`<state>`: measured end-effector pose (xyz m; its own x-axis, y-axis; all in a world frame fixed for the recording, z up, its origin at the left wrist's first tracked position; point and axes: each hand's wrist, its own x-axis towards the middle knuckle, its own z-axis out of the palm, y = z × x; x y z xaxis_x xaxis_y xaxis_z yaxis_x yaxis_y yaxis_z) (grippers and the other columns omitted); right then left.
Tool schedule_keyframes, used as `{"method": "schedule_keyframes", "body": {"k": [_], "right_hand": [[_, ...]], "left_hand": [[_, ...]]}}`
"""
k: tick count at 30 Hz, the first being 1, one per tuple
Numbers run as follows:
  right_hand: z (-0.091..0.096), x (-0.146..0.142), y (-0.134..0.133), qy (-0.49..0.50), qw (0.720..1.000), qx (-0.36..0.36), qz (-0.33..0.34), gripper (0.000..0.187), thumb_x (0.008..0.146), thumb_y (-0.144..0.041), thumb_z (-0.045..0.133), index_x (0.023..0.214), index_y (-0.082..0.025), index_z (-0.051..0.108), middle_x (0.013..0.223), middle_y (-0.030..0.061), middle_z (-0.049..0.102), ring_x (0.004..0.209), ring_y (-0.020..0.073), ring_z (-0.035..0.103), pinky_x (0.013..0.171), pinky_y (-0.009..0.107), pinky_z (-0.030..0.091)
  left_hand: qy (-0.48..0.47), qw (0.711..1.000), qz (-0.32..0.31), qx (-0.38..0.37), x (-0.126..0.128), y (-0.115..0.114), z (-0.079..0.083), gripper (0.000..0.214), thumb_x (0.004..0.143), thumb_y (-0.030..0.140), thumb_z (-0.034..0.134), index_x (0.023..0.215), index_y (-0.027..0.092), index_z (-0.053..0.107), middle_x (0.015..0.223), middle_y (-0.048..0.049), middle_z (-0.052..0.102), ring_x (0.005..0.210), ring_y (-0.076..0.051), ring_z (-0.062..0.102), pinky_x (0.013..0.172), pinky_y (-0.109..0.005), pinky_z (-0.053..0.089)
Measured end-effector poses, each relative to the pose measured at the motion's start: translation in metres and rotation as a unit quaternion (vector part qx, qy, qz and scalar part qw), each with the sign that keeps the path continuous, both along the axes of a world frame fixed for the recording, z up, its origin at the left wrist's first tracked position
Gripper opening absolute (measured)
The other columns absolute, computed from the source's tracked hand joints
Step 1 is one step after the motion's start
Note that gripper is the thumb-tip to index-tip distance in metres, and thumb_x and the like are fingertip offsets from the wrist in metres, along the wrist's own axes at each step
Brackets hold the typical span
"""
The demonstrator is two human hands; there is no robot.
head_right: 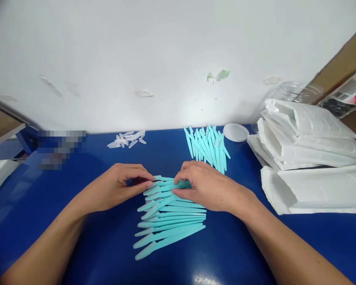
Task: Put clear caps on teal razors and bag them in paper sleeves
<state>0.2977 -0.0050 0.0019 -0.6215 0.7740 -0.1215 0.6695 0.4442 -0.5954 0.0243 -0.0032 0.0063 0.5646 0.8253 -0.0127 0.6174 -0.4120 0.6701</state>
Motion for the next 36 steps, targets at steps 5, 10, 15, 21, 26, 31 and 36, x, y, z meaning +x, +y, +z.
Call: {"method": "schedule_keyframes", "body": {"k": [5, 10, 15, 21, 26, 31, 36], "right_hand": [[-0.004, 0.012, 0.022, -0.075, 0.968, 0.138, -0.196, 0.031, 0.094, -0.047, 0.059, 0.1, -0.024, 0.078, 0.097, 0.0049, 0.074, 0.077, 0.0206, 0.066, 0.072, 0.034, 0.046], [-0.022, 0.02, 0.051, -0.187, 0.918, 0.181, -0.3, 0.043, 0.092, -0.048, 0.059, 0.116, -0.017, 0.075, 0.113, 0.0127, 0.075, 0.1, 0.0314, 0.069, 0.082, 0.04, 0.049], [-0.028, 0.02, 0.055, -0.217, 0.912, 0.144, -0.316, 0.035, 0.093, -0.037, 0.054, 0.114, -0.021, 0.077, 0.106, 0.0127, 0.077, 0.101, 0.034, 0.07, 0.076, 0.04, 0.048], [-0.026, 0.013, 0.054, -0.208, 0.915, 0.141, -0.316, 0.034, 0.092, -0.037, 0.053, 0.104, -0.018, 0.078, 0.104, 0.0159, 0.076, 0.097, 0.0362, 0.07, 0.072, 0.04, 0.048], [-0.028, 0.013, 0.061, -0.176, 0.92, 0.127, -0.328, 0.029, 0.088, -0.034, 0.057, 0.1, -0.019, 0.078, 0.096, 0.0135, 0.077, 0.093, 0.0307, 0.071, 0.075, 0.037, 0.047], [-0.017, 0.017, 0.054, -0.123, 0.927, 0.119, -0.333, 0.025, 0.089, -0.027, 0.051, 0.083, -0.02, 0.074, 0.079, 0.009, 0.073, 0.082, 0.0267, 0.068, 0.069, 0.035, 0.044], [-0.003, 0.014, 0.031, 0.024, 0.961, 0.01, -0.274, 0.021, 0.092, -0.036, 0.052, 0.083, -0.022, 0.064, 0.074, 0.0006, 0.068, 0.064, 0.0157, 0.06, 0.058, 0.028, 0.043]], "left_hand": [[0.024, 0.948, 0.227, 0.221, -0.045, 0.034, -0.015, 0.031, 0.097, 0.044, 0.058, 0.112, 0.025, 0.076, 0.104, -0.0055, 0.075, 0.088, -0.022, 0.068, 0.08, -0.033, 0.052], [0.161, 0.914, 0.277, 0.248, -0.083, 0.065, -0.047, 0.044, 0.098, 0.038, 0.05, 0.136, 0.023, 0.065, 0.148, -0.0112, 0.056, 0.135, -0.034, 0.05, 0.11, -0.05, 0.041], [0.188, 0.924, 0.258, 0.213, -0.082, 0.066, -0.049, 0.041, 0.096, 0.033, 0.05, 0.13, 0.021, 0.069, 0.139, -0.0105, 0.065, 0.123, -0.033, 0.061, 0.104, -0.048, 0.046], [0.17, 0.924, 0.261, 0.22, -0.083, 0.062, -0.039, 0.031, 0.094, 0.033, 0.054, 0.112, 0.021, 0.076, 0.115, -0.0082, 0.074, 0.1, -0.027, 0.07, 0.089, -0.038, 0.052], [0.137, 0.933, 0.242, 0.23, -0.074, 0.054, -0.032, 0.041, 0.097, 0.037, 0.048, 0.127, 0.021, 0.071, 0.111, -0.009, 0.073, 0.087, -0.023, 0.068, 0.081, -0.034, 0.052], [0.186, 0.953, 0.139, 0.195, -0.043, 0.036, -0.028, 0.04, 0.101, 0.033, 0.041, 0.123, 0.022, 0.073, 0.108, -0.008, 0.075, 0.097, -0.026, 0.07, 0.08, -0.035, 0.052], [0.252, 0.939, 0.125, 0.199, -0.027, 0.027, -0.025, 0.032, 0.099, 0.033, 0.048, 0.114, 0.025, 0.076, 0.109, -0.0067, 0.074, 0.092, -0.028, 0.07, 0.072, -0.037, 0.051]]}}
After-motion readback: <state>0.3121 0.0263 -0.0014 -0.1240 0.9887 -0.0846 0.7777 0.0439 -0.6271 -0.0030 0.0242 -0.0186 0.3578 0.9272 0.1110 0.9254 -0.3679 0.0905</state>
